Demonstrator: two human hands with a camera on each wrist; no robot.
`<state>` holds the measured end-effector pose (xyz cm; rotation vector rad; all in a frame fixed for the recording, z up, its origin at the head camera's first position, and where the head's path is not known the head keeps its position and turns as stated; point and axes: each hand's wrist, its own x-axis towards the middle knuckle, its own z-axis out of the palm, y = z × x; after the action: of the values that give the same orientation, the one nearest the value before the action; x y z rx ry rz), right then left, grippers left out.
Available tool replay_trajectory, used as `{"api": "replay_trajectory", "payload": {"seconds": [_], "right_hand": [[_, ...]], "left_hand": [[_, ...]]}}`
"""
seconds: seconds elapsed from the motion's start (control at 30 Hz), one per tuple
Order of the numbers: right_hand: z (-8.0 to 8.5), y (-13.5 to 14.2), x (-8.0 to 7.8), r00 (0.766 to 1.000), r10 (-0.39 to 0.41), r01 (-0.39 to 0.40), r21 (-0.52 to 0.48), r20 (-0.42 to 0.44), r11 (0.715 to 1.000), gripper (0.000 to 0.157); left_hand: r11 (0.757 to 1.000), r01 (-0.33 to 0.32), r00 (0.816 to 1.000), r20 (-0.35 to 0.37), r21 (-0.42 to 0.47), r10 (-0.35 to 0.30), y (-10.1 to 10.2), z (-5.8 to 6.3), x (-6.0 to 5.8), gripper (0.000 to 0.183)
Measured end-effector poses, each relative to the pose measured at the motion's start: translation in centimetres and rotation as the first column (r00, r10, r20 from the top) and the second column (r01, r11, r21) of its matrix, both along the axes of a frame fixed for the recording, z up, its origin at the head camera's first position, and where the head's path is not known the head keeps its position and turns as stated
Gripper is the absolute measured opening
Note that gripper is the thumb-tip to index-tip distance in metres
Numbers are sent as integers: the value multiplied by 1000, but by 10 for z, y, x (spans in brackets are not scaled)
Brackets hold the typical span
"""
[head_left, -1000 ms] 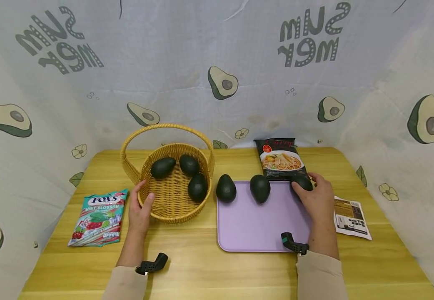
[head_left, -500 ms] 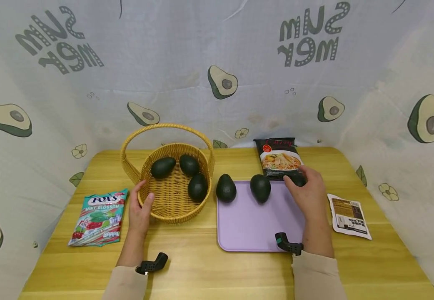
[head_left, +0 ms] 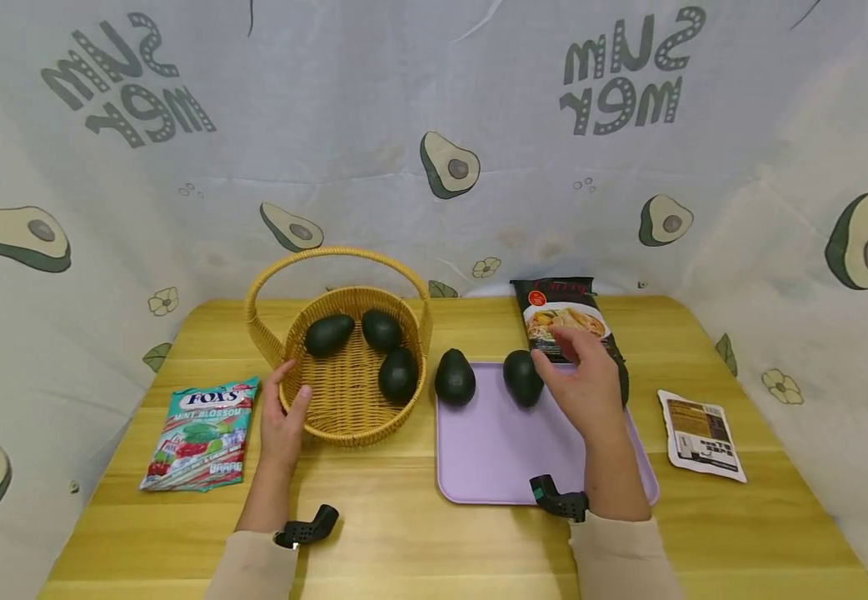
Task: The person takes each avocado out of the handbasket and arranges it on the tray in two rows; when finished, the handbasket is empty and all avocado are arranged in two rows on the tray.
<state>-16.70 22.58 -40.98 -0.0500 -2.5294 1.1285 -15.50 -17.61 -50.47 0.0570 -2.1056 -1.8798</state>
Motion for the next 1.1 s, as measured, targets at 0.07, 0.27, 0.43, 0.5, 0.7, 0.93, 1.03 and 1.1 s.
{"api": "replay_trajectory", "payload": {"seconds": [0.07,0.27,0.43,0.5,0.7,0.93,1.03,1.1], "right_hand": [[1,-11,1,999,48,-48,4,-17,999,43],[5,-48,6,971,231,-230,27,-62,973,42],[4,-78,12,935,348,-341,91,-74,936,40],[3,-89,14,922,381,-373,107,-67,922,40],[5,-121,11,879,476,-470,109,-37,876,40],[16,-158,-16,851,518,-525,147,88,838,50],[16,-173,-31,840,527,-543,185,130,819,54],[14,-180,-41,837,528,-548,208,146,810,56]], "left_hand": [[1000,1,1000,8,-9,-1,0,0,0,51],[1000,-3,1000,21,-16,3,0,2,0,52],[1000,-4,1000,21,-14,4,0,4,1,52],[1000,-7,1000,14,-14,7,0,4,1,51],[1000,-3,1000,8,-10,3,1,4,0,51],[1000,-7,1000,23,-3,7,1,4,-2,52],[1000,-6,1000,19,9,6,3,5,-2,52],[1000,-7,1000,13,14,7,4,5,-2,51]]}}
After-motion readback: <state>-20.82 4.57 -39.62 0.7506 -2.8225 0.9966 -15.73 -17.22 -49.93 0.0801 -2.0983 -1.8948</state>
